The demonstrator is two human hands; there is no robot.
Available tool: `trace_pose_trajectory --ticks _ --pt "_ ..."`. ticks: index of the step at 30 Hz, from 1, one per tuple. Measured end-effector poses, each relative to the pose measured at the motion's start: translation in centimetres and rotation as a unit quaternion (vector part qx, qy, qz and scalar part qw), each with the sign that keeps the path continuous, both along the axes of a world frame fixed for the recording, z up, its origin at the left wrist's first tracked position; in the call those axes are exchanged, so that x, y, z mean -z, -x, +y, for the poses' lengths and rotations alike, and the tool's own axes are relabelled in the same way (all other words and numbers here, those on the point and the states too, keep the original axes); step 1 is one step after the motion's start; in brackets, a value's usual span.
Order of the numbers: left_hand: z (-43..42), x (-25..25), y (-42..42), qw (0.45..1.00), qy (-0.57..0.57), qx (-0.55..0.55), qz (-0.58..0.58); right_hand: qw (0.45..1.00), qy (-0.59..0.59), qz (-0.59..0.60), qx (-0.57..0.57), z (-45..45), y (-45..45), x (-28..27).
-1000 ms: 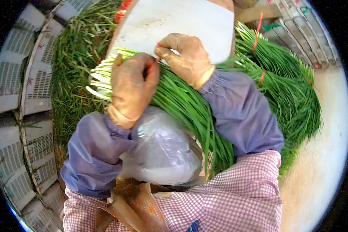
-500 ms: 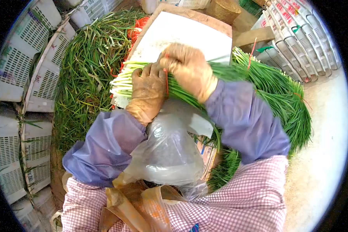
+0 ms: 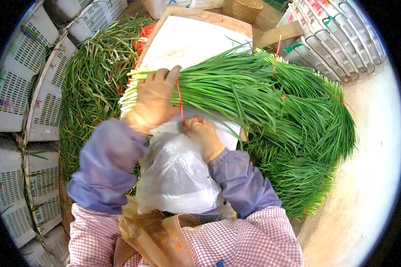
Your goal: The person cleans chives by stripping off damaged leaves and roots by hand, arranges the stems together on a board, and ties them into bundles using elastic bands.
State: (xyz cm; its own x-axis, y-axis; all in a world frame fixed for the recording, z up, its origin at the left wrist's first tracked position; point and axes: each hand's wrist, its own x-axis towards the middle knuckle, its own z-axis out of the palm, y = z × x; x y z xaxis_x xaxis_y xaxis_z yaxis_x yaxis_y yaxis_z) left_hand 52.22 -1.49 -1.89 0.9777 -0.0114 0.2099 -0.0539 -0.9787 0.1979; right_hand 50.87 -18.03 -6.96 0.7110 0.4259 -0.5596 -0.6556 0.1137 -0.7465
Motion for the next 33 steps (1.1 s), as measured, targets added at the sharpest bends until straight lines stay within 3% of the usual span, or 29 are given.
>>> trace_pose_trajectory --ticks 1,2,3,4,5,6,8,10,11,13,14,18,22,24,25,26,28,29,30,32,33 --pt "1.4 -1.4 0.1 0.994 0.081 0.065 0.033 0.969 0.085 -0.204 -0.106 -0.2 -0.5 1.8" --pt "2.6 -1.7 -0.1 0.979 0.171 0.108 0.003 0.883 0.183 -0.402 -0.155 -0.4 -1.0 3.6" --pt "3.0 -3.0 -0.7 0.985 0.135 0.104 0.015 0.962 0.111 -0.212 -0.132 0.5 -0.9 1.1" --pt "3.4 -4.5 -1.3 0.990 0.099 0.098 0.025 0.994 0.035 -0.011 -0.105 1.2 -0.9 -0.3" --pt "3.6 -5.3 -2.4 0.993 0.011 0.116 0.011 0.985 0.043 -0.035 -0.161 1.4 -1.3 0.2" --pt "3.2 -5.3 -3.4 0.993 0.013 0.114 0.007 0.985 0.045 -0.039 -0.164 1.5 -1.8 0.4" --pt "2.3 -3.9 -4.7 0.944 0.140 0.103 0.282 0.979 0.056 0.004 -0.194 1.6 -2.6 0.9" --pt "1.4 -0.7 -3.6 0.970 0.071 0.131 0.192 0.985 -0.006 -0.020 -0.169 0.6 -2.6 5.6" --pt "1.1 -0.8 -2.5 0.973 0.101 0.135 0.158 0.942 0.190 -0.219 -0.169 -0.8 -2.5 10.0" --pt "1.4 -0.8 -0.4 0.965 0.207 0.146 0.072 0.887 0.274 -0.312 -0.201 -1.9 -3.2 8.1" --pt "1.8 -0.6 0.8 0.950 0.275 0.149 0.016 0.864 0.295 -0.348 -0.213 -1.9 -3.5 6.2" --pt "1.1 -5.4 2.6 0.913 0.304 0.089 -0.255 0.769 0.299 -0.529 -0.199 -1.0 -4.3 -6.5" --pt "0.7 -7.2 4.3 0.895 0.300 0.021 -0.329 0.577 0.329 -0.727 -0.172 -0.6 -4.6 -13.8" --pt "1.1 -3.0 4.7 0.883 0.392 -0.017 -0.259 0.473 0.420 -0.741 -0.228 0.7 -5.2 -10.0" --pt "2.2 -2.3 5.0 0.877 0.465 -0.012 -0.122 0.417 0.486 -0.724 -0.256 0.7 -6.2 -6.1" --pt "3.0 -1.0 5.3 0.755 0.627 0.091 -0.170 0.376 0.530 -0.712 -0.266 0.4 -7.6 -2.7" --pt "0.9 0.9 4.0 0.843 0.428 -0.001 -0.326 0.388 0.534 -0.716 -0.230 -0.3 -9.1 -3.2" --pt "-0.2 1.8 3.4 0.858 0.324 -0.076 -0.392 0.394 0.526 -0.721 -0.218 -0.6 -9.6 -4.3" --pt "1.0 0.1 2.8 0.860 0.289 -0.048 -0.417 0.396 0.520 -0.729 -0.202 -0.9 -9.7 -5.0" --pt "1.9 0.1 3.6 0.872 0.432 -0.006 -0.229 0.349 0.556 -0.728 -0.196 -1.8 -10.4 -2.4" --pt "2.6 0.2 4.5 0.865 0.461 -0.003 -0.198 0.316 0.579 -0.725 -0.197 -2.5 -11.2 0.1"
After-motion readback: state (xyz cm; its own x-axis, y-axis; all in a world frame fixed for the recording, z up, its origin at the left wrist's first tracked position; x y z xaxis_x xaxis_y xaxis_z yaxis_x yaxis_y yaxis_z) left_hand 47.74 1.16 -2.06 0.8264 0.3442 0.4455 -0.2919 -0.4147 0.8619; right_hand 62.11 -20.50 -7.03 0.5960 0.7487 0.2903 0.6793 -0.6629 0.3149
